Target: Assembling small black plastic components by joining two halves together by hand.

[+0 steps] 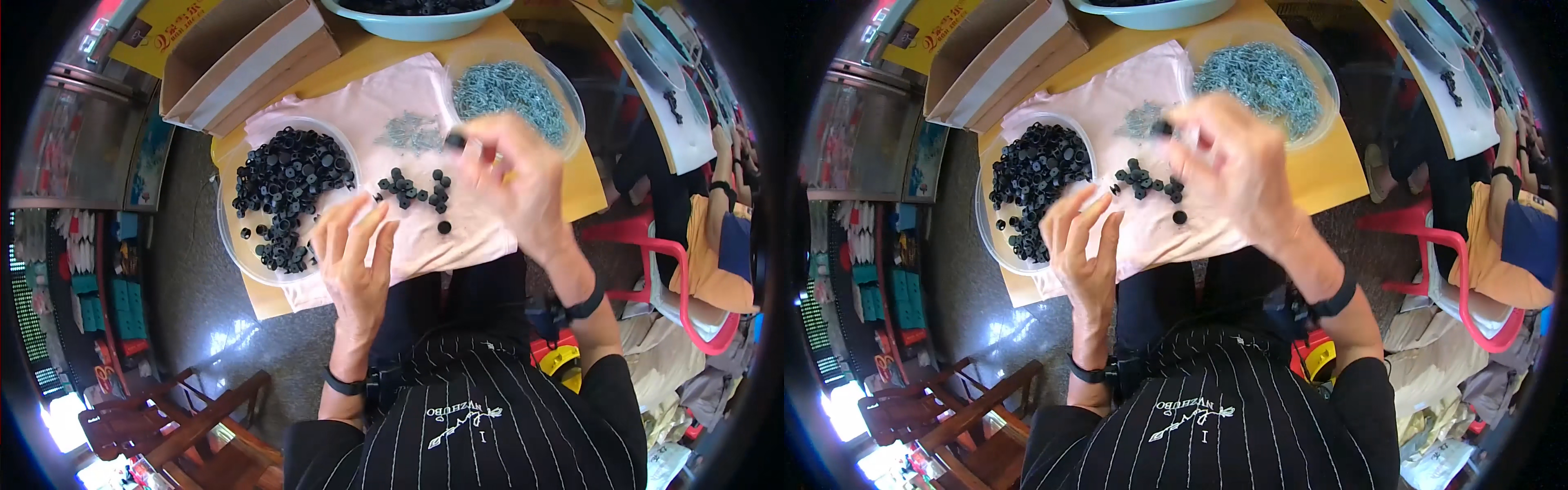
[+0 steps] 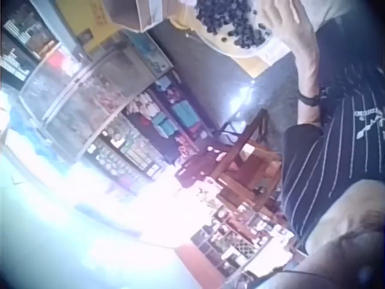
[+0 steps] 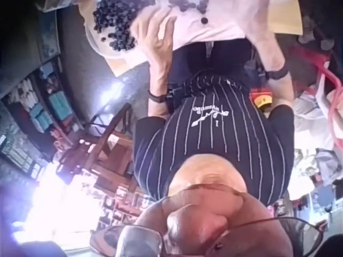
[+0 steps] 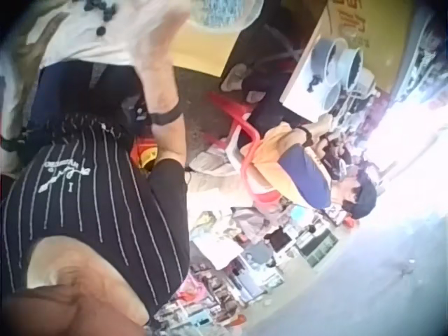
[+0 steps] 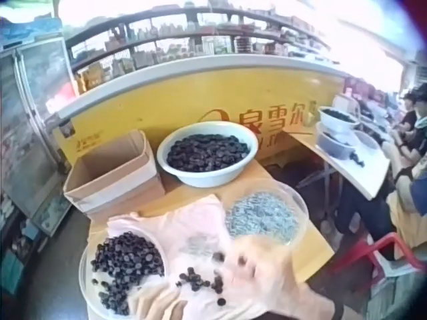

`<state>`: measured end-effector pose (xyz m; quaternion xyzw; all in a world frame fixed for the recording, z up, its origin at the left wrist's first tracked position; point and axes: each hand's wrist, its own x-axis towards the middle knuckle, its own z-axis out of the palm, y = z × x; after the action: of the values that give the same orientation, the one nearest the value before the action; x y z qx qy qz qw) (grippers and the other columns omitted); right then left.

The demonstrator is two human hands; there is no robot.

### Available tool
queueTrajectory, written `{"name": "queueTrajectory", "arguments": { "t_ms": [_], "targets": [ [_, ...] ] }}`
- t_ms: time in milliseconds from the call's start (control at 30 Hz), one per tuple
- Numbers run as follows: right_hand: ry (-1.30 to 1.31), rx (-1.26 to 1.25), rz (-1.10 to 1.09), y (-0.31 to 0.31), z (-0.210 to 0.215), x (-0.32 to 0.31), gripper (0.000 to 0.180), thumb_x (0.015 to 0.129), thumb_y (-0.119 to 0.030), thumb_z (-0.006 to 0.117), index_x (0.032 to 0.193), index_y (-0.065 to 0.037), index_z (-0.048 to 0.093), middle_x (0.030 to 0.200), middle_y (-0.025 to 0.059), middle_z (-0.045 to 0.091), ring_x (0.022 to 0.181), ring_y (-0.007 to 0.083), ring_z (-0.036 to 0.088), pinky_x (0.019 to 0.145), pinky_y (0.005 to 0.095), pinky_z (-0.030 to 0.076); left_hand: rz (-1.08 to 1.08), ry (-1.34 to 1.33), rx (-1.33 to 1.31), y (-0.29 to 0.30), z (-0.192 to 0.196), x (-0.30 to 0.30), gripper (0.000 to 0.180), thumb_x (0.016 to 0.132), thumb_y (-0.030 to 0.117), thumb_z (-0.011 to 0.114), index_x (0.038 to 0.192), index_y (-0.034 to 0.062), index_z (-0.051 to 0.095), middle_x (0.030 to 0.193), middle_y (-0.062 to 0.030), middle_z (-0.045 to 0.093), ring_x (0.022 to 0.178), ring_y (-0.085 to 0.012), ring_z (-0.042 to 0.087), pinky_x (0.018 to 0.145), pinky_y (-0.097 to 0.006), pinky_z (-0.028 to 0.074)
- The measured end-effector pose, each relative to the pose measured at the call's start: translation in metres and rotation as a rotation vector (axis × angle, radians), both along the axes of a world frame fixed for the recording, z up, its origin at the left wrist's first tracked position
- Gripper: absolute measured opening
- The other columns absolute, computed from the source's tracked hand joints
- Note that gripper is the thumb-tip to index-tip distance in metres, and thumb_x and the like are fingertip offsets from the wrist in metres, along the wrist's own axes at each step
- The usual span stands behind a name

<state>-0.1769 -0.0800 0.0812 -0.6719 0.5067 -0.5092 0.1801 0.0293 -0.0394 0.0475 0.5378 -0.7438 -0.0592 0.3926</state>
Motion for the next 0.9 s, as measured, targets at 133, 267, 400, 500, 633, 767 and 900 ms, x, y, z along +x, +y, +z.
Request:
{"name": "queueTrajectory", "arguments": {
  "t_ms": [133,267,400,500,633,767,900],
  "targets": [
    [0.107,-0.184,-0.148,-0.078,0.019,-0.011,0.019,0.084,-0.013,0.07,0.1,-0.002,0.067,0.084,0.0067,0.065,0.065,0.0144,0.057,0.06,0.0282,0.047,0.075,-0.31,0.045,-0.017,0.002,0.01,0.02,0.075,0.01,0.077,0.095,0.0107,0.072,0.136,-0.007,0.054,0.131,-0.0289,0.04,0.105,-0.041,0.029],
    [0.127,-0.043,-0.272,-0.123,0.042,-0.011,0.023,0.084,-0.019,0.067,0.097,0.0,0.067,0.09,0.0187,0.067,0.086,0.0354,0.065,0.077,0.04,0.05,0.052,-0.365,0.105,-0.024,-0.003,0.006,0.019,0.075,0.011,0.076,0.094,0.0111,0.07,0.145,-0.0066,0.045,0.139,-0.0306,0.031,0.109,-0.048,0.019],
    [0.34,-0.158,-0.385,-0.17,0.008,-0.026,0.023,0.084,-0.019,0.068,0.095,0.001,0.067,0.086,0.0182,0.068,0.084,0.0357,0.065,0.076,0.0411,0.051,0.035,-0.396,0.14,-0.029,-0.001,0.002,0.017,0.075,0.009,0.074,0.091,0.0111,0.069,0.146,-0.0076,0.044,0.141,-0.0316,0.028,0.11,-0.05,0.014],
    [0.487,-0.103,-0.442,-0.178,0.001,-0.029,0.025,0.084,-0.019,0.068,0.099,0.0,0.067,0.087,0.0194,0.067,0.086,0.0367,0.065,0.079,0.0411,0.051,0.036,-0.379,0.128,-0.035,-0.005,0.001,0.016,0.075,0.009,0.075,0.089,0.0113,0.068,0.145,-0.0077,0.046,0.141,-0.0307,0.029,0.111,-0.049,0.014],
    [0.342,-0.282,-0.307,-0.144,0.006,-0.021,0.02,0.084,-0.015,0.068,0.098,-0.001,0.067,0.082,0.0153,0.065,0.075,0.0265,0.061,0.07,0.0349,0.049,0.011,-0.278,0.044,-0.034,-0.004,0.007,0.019,0.076,0.012,0.074,0.093,0.009,0.065,0.14,-0.0075,0.05,0.138,-0.0284,0.033,0.107,-0.049,0.022],
    [-0.026,0.184,0.159,-0.05,0.006,0.015,0.015,0.085,-0.014,0.068,0.093,-0.001,0.067,0.07,0.007,0.062,0.063,0.0124,0.058,0.06,0.0268,0.047,-0.062,0.006,-0.044,-0.021,-0.001,0.011,0.028,0.075,0.005,0.075,0.1,0.009,0.064,0.122,-0.0093,0.061,0.116,-0.0292,0.055,0.095,-0.039,0.036],
    [-0.288,0.54,0.429,0.022,-0.001,0.026,0.02,0.087,-0.015,0.069,0.098,0.001,0.066,0.082,0.0053,0.065,0.076,0.0085,0.059,0.069,0.0245,0.048,-0.168,0.223,0.006,-0.004,-0.004,-0.003,0.035,0.071,-0.003,0.076,0.102,0.0052,0.063,0.101,-0.012,0.066,0.093,-0.0296,0.063,0.079,-0.036,0.05]
  ]
}}
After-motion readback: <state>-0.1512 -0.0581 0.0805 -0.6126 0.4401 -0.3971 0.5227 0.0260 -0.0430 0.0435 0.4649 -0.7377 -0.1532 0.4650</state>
